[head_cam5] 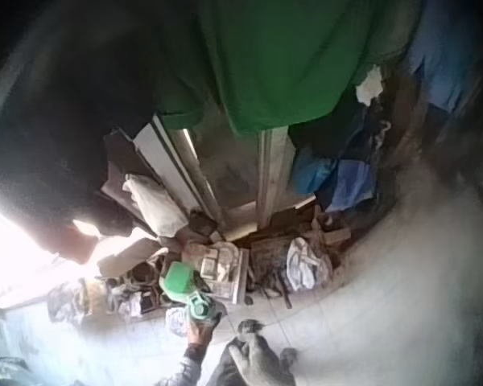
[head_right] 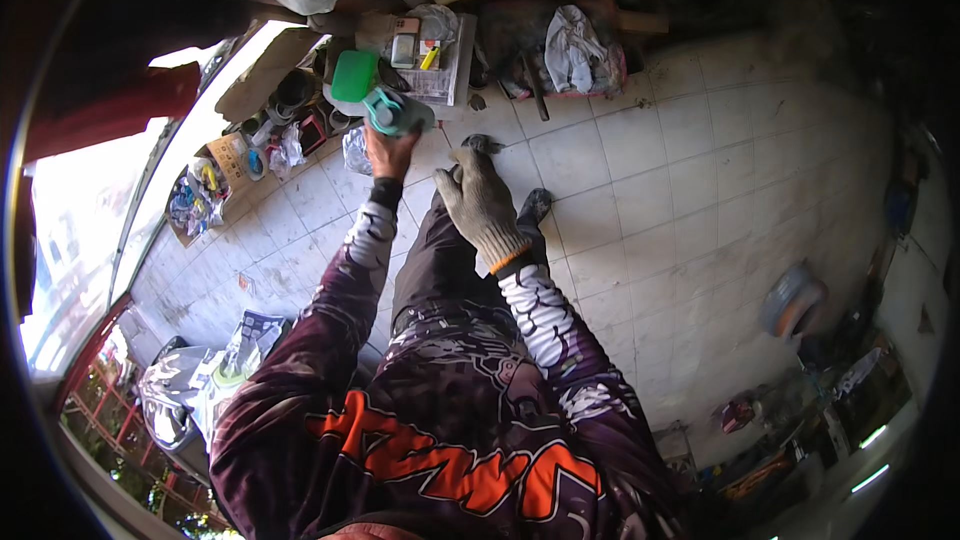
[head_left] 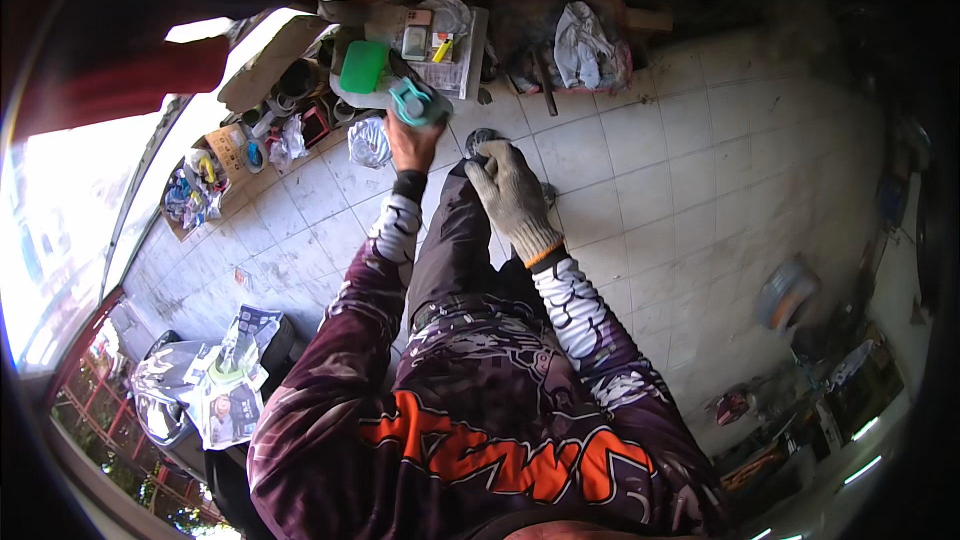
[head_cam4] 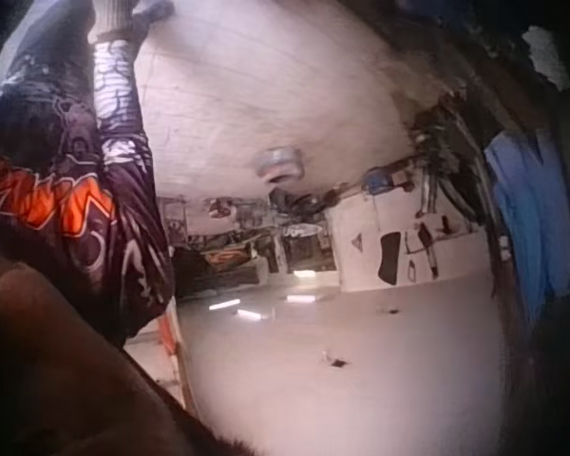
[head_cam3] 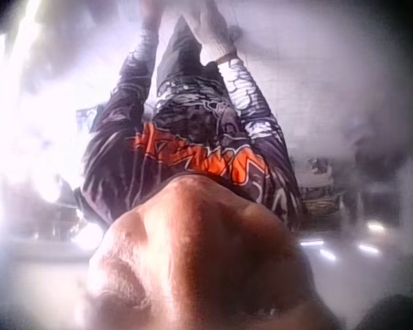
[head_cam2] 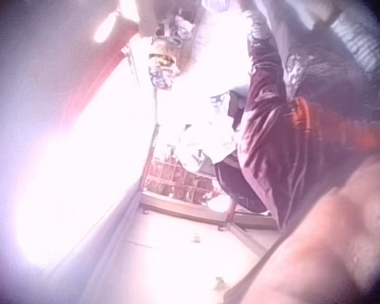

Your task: The person walks through a workshop and sits on the floor under a car. They use pliers and a hammer to work on a metal part of the car's undercarriage, repeatedly adjusting and striking the component.

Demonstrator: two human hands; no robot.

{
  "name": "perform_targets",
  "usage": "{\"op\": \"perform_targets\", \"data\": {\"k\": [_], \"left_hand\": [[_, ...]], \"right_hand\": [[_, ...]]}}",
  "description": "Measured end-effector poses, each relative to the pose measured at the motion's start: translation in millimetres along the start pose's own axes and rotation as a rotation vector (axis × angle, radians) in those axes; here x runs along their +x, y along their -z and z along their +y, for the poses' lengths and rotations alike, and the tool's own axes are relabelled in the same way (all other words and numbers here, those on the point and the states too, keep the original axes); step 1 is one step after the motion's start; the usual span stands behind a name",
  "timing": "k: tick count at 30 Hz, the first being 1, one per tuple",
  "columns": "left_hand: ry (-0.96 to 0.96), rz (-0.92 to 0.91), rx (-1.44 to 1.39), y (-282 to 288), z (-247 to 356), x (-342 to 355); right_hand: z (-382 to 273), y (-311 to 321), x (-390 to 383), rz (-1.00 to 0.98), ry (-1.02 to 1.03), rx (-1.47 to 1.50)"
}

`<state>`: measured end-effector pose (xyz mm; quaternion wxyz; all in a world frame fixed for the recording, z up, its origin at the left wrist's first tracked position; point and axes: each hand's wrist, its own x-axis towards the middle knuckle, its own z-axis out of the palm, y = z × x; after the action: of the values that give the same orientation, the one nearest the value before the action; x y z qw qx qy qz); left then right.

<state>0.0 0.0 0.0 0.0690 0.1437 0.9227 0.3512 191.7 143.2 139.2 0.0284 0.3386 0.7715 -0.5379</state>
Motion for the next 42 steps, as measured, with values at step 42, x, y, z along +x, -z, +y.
{"op": "perform_targets", "data": {"k": [42], "left_hand": [[0.387,-0.639,0.48,-650.4,-274.0,185.1]], "right_hand": [[583.9,-153.1,505.7,0.287,-0.421,-0.292]]}}
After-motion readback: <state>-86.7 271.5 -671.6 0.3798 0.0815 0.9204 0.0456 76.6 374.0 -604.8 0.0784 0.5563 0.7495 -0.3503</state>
